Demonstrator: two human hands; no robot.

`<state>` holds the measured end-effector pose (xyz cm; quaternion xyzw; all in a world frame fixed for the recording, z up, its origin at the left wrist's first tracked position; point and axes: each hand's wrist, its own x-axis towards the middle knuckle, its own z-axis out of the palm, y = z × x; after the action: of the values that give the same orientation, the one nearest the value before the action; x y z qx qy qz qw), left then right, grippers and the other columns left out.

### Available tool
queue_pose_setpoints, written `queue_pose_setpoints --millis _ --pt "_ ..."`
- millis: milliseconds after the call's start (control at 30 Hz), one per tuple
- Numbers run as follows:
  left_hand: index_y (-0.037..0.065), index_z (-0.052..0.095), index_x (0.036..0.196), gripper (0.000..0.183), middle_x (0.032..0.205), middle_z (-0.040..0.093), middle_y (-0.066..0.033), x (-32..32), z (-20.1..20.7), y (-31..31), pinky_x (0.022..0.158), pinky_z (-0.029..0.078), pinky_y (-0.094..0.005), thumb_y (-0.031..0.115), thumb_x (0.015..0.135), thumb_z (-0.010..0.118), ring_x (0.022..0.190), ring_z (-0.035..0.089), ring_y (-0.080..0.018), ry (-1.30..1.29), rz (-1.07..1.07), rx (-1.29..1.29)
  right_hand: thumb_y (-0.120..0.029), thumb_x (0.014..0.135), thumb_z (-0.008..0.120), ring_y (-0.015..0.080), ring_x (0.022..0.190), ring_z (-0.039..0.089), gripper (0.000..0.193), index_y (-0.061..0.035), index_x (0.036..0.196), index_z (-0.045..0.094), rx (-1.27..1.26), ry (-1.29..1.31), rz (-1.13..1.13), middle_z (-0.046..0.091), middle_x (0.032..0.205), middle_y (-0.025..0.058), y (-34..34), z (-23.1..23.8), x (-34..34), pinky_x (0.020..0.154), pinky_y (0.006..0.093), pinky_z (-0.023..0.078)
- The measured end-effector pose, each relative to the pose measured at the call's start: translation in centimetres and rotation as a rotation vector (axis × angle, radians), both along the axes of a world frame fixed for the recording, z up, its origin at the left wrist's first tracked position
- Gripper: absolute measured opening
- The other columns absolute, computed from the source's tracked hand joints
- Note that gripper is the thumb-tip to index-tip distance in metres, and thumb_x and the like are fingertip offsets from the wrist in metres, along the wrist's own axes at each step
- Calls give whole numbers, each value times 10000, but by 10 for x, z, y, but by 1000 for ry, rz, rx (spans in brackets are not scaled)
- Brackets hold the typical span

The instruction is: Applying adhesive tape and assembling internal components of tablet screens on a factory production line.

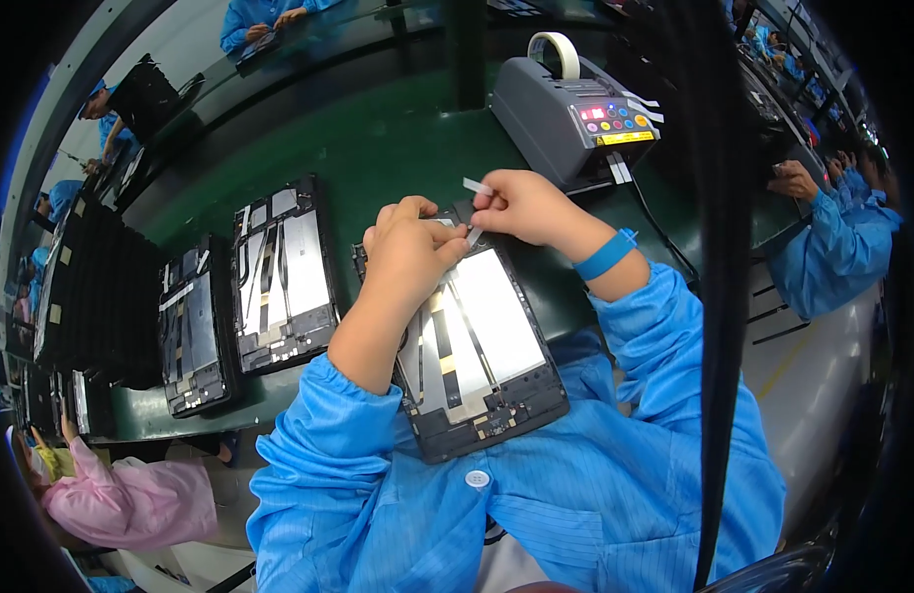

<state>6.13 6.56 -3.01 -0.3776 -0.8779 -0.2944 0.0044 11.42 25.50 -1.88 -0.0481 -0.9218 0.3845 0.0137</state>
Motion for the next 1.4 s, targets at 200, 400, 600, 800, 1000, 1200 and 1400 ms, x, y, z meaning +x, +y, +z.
queue_pose_setpoints --millis 200,400,600,800,1000,1200,1400 --pt "196 769 910 187 1154 591 -42 1 1 1 950 346 -401 270 742 734 1128 474 -246 20 16 -30 -147 792 718 98 573 533 169 7 820 653 -199 76 -76 608 663 30 -4 -18 6 536 250 440" --pt "178 770 897 188 1140 588 -54 0 -2 0 936 334 -401 252 727 736 1129 470 -249 5 13 5 -226 756 729 193 597 590 246 -4 741 625 -136 31 -181 618 657 106 -13 -28 2 573 312 467" --pt "133 734 987 232 1167 580 -82 3 -3 -11 947 376 -406 206 771 695 1131 477 -281 100 -19 52 -160 845 671 98 628 557 169 -18 849 579 -105 157 -269 599 720 29 -16 -34 14 578 261 463" --pt "-60 446 1276 597 1219 469 -244 66 13 -88 961 397 -436 179 777 672 1115 470 -414 -118 63 143 -204 859 598 316 1096 555 384 9 1173 535 -135 259 -233 592 1120 189 -35 -35 112 948 409 425" --pt "-171 190 1363 1045 1222 385 -292 128 -5 -137 944 427 -408 330 690 812 1118 454 -410 -359 -27 2 -343 833 604 414 1384 224 715 90 1347 358 216 58 -6 351 1417 273 -67 -20 163 1116 558 91" --pt "-182 57 1377 1268 1295 226 -307 133 -6 -134 1040 371 -390 303 559 896 1214 360 -474 -479 -138 81 -154 778 605 367 1400 222 731 51 1412 305 28 90 -62 321 1457 248 -71 -32 167 1143 454 81" --pt "-150 48 1397 1223 1294 241 -278 140 -13 -137 1014 400 -374 273 589 863 1187 396 -448 -429 -130 147 -5 784 523 323 1351 281 761 57 1451 160 -258 100 -99 262 1455 230 -84 -32 180 1127 373 193"
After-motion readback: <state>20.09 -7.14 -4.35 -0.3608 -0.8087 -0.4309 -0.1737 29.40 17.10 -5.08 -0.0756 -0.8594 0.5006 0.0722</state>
